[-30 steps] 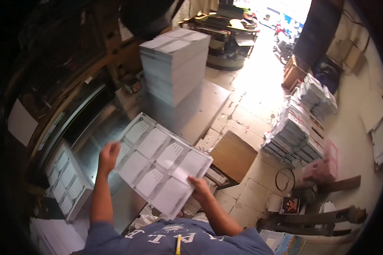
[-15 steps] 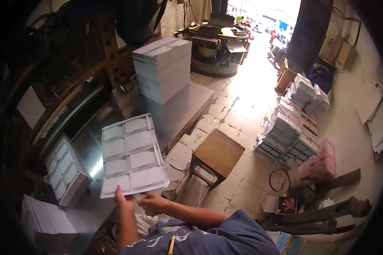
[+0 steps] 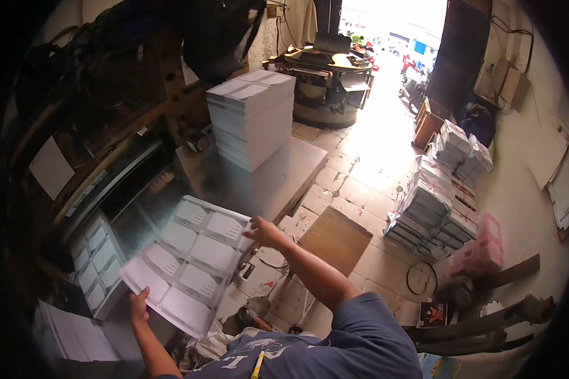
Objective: The person picks up a stack of printed paper, fans through the sheets by hand, and taps the stack against the surface of a machine to align the edges.
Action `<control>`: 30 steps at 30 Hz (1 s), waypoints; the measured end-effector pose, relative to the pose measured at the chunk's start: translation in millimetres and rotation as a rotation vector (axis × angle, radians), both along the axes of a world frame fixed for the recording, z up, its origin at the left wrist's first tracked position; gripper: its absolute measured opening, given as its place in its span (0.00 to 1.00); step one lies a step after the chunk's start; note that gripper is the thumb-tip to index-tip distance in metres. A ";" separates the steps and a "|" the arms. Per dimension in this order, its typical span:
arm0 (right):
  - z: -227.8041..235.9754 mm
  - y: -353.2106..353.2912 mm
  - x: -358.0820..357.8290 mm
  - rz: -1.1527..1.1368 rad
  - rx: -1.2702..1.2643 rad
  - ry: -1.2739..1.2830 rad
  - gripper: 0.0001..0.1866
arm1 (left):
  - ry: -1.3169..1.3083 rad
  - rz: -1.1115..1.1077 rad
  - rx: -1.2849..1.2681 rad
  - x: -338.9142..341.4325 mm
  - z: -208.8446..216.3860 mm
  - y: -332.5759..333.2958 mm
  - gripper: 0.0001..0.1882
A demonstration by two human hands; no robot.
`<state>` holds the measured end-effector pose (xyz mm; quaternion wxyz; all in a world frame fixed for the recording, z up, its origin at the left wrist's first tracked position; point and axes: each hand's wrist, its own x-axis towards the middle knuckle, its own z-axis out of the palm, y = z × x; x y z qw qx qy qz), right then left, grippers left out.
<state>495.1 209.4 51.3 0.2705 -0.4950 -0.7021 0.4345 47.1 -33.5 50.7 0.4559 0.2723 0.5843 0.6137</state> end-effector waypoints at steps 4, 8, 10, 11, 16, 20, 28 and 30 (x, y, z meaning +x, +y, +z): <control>-10.8 87.2 -19.3 -0.071 0.216 -0.346 0.44 | 0.091 -0.072 0.022 -5.3 -6.5 39.4 0.25; -9.3 127.8 -52.1 0.089 0.042 -0.235 0.46 | -0.006 -0.018 0.044 -14.1 6.1 38.0 0.26; 17.0 134.1 -82.9 0.279 -0.083 -0.166 0.40 | -0.063 0.039 -0.034 -52.3 -27.6 34.4 0.28; 7.1 144.2 -86.6 0.246 -0.014 -0.274 0.38 | -0.078 0.025 -0.062 -60.4 -40.7 42.1 0.28; -46.9 178.3 -99.5 0.035 0.028 -0.318 0.30 | -0.015 -0.035 -0.167 -61.1 -28.9 64.3 0.25; 17.5 193.5 -77.7 0.146 0.252 -0.343 0.12 | 0.282 -0.042 -0.288 -35.3 -10.2 151.9 0.23; -3.1 185.7 -144.7 0.291 0.684 -0.664 0.20 | 1.404 0.350 -0.453 50.8 -7.8 208.1 0.15; -5.3 240.1 -134.0 0.256 0.102 -0.736 0.19 | 1.097 0.149 -0.536 8.1 -17.8 205.7 0.16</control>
